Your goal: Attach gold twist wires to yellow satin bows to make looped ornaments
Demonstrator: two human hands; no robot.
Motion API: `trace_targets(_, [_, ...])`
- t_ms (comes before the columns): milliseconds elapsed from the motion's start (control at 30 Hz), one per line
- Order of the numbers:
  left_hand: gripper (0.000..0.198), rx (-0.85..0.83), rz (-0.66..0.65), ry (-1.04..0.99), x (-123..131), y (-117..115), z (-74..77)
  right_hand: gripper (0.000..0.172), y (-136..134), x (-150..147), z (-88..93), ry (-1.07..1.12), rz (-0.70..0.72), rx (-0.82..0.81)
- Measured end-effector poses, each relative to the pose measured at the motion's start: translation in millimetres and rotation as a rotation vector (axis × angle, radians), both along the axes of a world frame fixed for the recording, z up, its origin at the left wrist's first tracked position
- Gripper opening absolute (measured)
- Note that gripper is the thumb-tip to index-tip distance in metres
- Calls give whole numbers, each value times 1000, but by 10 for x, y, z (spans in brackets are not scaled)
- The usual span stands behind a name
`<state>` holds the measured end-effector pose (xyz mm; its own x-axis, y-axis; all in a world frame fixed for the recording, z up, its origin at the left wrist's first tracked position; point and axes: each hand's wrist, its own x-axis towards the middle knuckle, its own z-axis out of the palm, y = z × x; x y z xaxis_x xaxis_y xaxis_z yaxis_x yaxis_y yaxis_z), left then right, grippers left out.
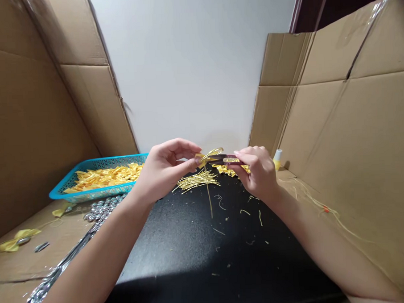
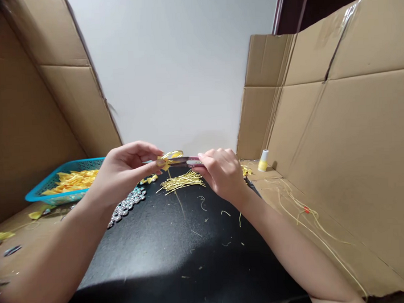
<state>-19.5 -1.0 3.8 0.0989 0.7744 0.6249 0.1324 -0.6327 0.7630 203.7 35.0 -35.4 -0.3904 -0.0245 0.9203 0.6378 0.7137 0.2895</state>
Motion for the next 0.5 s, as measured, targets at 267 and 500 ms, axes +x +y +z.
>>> trace_targets(267, [11, -14, -24, -15, 13, -9, 12, 19, -7, -10, -33, 29, -11, -65])
trace_targets(500, [12, -4, -30, -16, 20, -3, 6, 13, -42, -21, -2, 9, -44, -13])
